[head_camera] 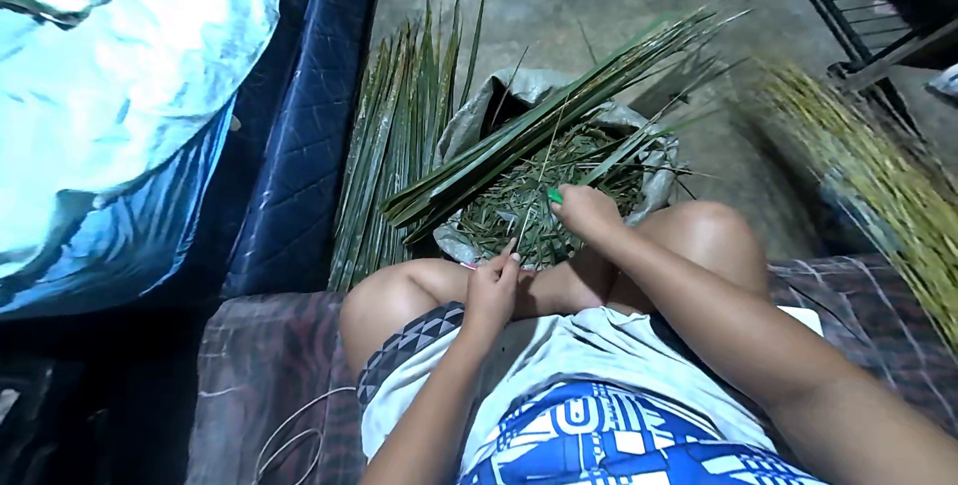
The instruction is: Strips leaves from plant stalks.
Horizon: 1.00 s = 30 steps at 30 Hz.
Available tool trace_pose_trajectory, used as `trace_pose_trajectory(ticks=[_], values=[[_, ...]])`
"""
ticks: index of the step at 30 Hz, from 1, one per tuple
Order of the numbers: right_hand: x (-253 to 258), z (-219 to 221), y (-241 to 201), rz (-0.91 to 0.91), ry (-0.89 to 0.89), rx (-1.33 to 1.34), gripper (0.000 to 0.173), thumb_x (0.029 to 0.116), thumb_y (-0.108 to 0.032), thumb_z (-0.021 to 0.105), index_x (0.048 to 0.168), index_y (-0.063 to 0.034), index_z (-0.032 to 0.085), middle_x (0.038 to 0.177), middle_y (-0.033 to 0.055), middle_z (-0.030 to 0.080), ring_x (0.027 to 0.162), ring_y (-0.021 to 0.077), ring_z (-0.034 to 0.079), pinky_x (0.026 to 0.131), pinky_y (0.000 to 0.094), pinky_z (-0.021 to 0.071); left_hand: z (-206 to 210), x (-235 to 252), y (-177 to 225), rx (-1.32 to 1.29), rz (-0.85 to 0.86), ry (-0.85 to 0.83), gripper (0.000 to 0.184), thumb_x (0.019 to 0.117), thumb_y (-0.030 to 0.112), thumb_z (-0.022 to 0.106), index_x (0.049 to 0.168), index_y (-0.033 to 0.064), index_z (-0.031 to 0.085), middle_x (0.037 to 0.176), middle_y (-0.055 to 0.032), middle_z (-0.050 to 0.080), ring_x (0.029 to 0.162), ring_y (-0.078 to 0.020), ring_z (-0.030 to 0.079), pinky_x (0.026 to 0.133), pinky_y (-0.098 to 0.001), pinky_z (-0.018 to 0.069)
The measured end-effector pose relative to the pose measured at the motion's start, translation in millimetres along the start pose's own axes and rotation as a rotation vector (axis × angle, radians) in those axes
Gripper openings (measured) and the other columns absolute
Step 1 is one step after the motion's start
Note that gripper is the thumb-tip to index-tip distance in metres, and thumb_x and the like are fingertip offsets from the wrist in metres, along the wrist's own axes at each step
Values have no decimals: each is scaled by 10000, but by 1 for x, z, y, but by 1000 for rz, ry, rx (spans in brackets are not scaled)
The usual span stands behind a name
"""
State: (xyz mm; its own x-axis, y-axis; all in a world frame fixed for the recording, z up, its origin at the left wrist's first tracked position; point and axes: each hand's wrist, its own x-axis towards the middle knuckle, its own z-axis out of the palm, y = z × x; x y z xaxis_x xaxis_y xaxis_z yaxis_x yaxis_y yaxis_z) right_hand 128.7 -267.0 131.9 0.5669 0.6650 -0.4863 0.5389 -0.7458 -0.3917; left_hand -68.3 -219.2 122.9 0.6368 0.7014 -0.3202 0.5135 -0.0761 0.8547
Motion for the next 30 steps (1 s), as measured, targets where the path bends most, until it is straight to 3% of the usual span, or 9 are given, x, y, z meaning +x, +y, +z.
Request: trace_pose_trajectory(ticks=[3, 7, 11, 14, 17, 20, 24, 27, 30], values=[[-24, 2, -10, -110, -219, 80, 324, 1071, -272, 529, 1179, 1, 666, 1089, 237, 682, 1042, 401, 665, 893, 608, 506, -2, 3, 1, -23, -33, 7, 317, 1082, 181, 475, 1074, -4, 732, 661, 46, 552, 561, -21, 494, 574, -223, 442], [-46, 19, -21, -233, -402, 90, 313, 1087, -271, 471, 1101, -3, 632, 998, 186, 634, 936, 322, 630, 819, 532, 487, -4, 3, 0, 29, -16, 24, 362, 1078, 185, 456, 836, 18, 666, 661, 28, 531, 597, -44, 509, 610, -259, 453], [-33, 13, -21, -153, -295, -85, 357, 1084, -287, 500, 1252, -9, 649, 1208, 246, 678, 1169, 427, 644, 952, 633, 483, -4, 0, 3, 87, -11, 2, 357, 1086, 206, 460, 996, -12, 727, 733, -6, 596, 641, -57, 535, 654, -270, 475], [-10, 6, -9, -43, -108, -97, 329, 1070, -274, 550, 1232, -11, 662, 1171, 260, 695, 1121, 466, 664, 892, 670, 503, -2, -2, 5, 105, 9, -6, 335, 1083, 202, 470, 1198, 3, 714, 744, 0, 613, 624, -47, 528, 637, -253, 468], [7, -4, 5, 37, 8, -43, 297, 1054, -281, 576, 1132, -16, 683, 1072, 251, 707, 1031, 460, 685, 816, 665, 522, 0, -5, 6, 187, 25, -49, 399, 1073, 208, 482, 1415, 48, 611, 1052, -125, 745, 868, -157, 678, 846, -353, 531], [-13, -6, -5, -25, -145, 41, 315, 1065, -294, 546, 1146, -21, 678, 1073, 232, 692, 1031, 409, 674, 866, 625, 512, 0, -3, 6, 313, 29, -69, 436, 1064, 255, 499, 1456, 84, 584, 1206, -167, 719, 1084, -262, 693, 989, -452, 514], [-41, 10, -20, -139, -381, -10, 350, 1088, -302, 480, 1198, -14, 647, 1145, 220, 666, 1107, 375, 644, 925, 587, 486, 0, -4, 8, 459, 68, 18, 437, 1040, 295, 565, 1387, 40, 640, 1153, -195, 723, 1092, -336, 691, 970, -517, 520], [-31, 7, -16, -107, -272, -89, 353, 1082, -292, 503, 1241, -19, 660, 1201, 238, 683, 1167, 417, 645, 950, 632, 482, 3, -5, 6, 507, 118, 52, 438, 1030, 295, 586, 1403, 71, 635, 1074, -181, 731, 1005, -327, 702, 906, -500, 539], [-4, -1, 2, -3, -64, -51, 318, 1063, -275, 560, 1210, -18, 676, 1149, 255, 700, 1103, 461, 670, 882, 670, 511, 5, -8, 7, 563, 165, 84, 426, 1017, 276, 597, 1405, 104, 643, 1003, -170, 729, 930, -319, 706, 840, -487, 556]])
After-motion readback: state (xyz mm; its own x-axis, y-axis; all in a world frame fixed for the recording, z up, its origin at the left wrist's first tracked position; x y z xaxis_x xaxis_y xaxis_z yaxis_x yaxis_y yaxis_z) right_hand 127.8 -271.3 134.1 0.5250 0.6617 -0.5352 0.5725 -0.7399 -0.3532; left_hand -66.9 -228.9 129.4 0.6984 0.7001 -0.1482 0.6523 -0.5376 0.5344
